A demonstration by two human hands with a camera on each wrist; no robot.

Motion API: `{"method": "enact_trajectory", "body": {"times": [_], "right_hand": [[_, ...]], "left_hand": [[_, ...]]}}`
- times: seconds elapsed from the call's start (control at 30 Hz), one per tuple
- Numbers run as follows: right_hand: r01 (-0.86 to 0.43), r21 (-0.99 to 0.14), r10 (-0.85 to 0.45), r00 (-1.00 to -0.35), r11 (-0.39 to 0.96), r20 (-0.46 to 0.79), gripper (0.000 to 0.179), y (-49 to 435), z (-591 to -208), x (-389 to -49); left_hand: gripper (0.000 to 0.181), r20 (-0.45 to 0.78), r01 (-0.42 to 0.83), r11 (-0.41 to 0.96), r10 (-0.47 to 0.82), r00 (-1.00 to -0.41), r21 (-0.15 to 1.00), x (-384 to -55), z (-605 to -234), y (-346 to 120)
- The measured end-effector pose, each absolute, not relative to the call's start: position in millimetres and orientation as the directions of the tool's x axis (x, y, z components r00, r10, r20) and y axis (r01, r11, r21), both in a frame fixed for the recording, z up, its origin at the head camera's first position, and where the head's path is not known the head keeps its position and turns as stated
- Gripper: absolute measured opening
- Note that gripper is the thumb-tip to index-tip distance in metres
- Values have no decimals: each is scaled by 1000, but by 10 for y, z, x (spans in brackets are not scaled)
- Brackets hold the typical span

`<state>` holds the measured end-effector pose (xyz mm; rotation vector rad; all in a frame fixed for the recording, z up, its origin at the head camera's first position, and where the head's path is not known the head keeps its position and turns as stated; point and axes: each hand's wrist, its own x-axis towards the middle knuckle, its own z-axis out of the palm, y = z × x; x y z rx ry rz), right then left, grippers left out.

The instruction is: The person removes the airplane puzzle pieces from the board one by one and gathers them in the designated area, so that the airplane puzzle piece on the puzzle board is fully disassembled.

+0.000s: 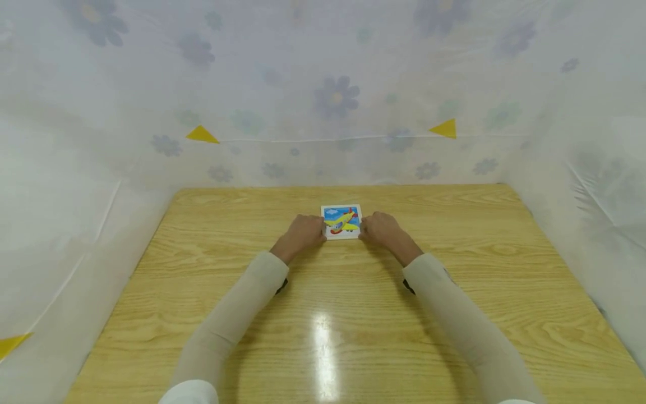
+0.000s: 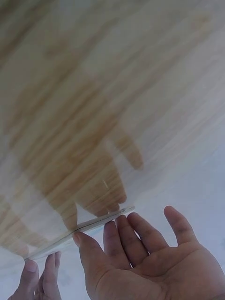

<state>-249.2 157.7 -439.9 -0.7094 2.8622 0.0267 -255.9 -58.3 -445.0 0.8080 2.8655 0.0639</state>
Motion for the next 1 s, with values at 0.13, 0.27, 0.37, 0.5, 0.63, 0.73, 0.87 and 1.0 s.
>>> {"method": "enact_trajectory", "body": {"times": [0.13, 0.27, 0.37, 0.5, 0.63, 0.73, 0.87, 1.0], "right_hand": [[-458, -29, -453, -867, 889, -208, 28, 1598, -4404, -2452], [-446, -39, -444, -870, 894, -217, 27, 1615, -4419, -2403], [-440, -25, -434, -872, 898, -226, 25, 1629, -4412, -2356], [-434, 5, -421, -875, 901, -239, 24, 1667, -4396, -2298], [-444, 18, -429, -874, 896, -230, 24, 1707, -4398, -2245], [-450, 9, -438, -872, 893, -218, 23, 1729, -4392, -2203], [-461, 1, -452, -870, 888, -196, 22, 1754, -4375, -2156], [-464, -2, -455, -869, 886, -192, 20, 1791, -4364, -2105]], "left_hand": [[28, -156, 519, 851, 524, -837, 79, -2528, -4461, -555], [23, -139, 547, 837, 545, -827, 27, -2473, -4476, -552], [24, -117, 580, 814, 573, -811, -32, -2426, -4489, -550], [24, -95, 613, 788, 607, -789, -62, -2374, -4496, -526], [26, -114, 633, 772, 624, -773, -68, -2324, -4482, -498], [29, -138, 638, 766, 626, -768, -75, -2290, -4470, -482], [29, -131, 641, 763, 629, -766, -82, -2254, -4460, -462], [28, -127, 661, 745, 650, -749, -89, -2217, -4454, -432]]}}
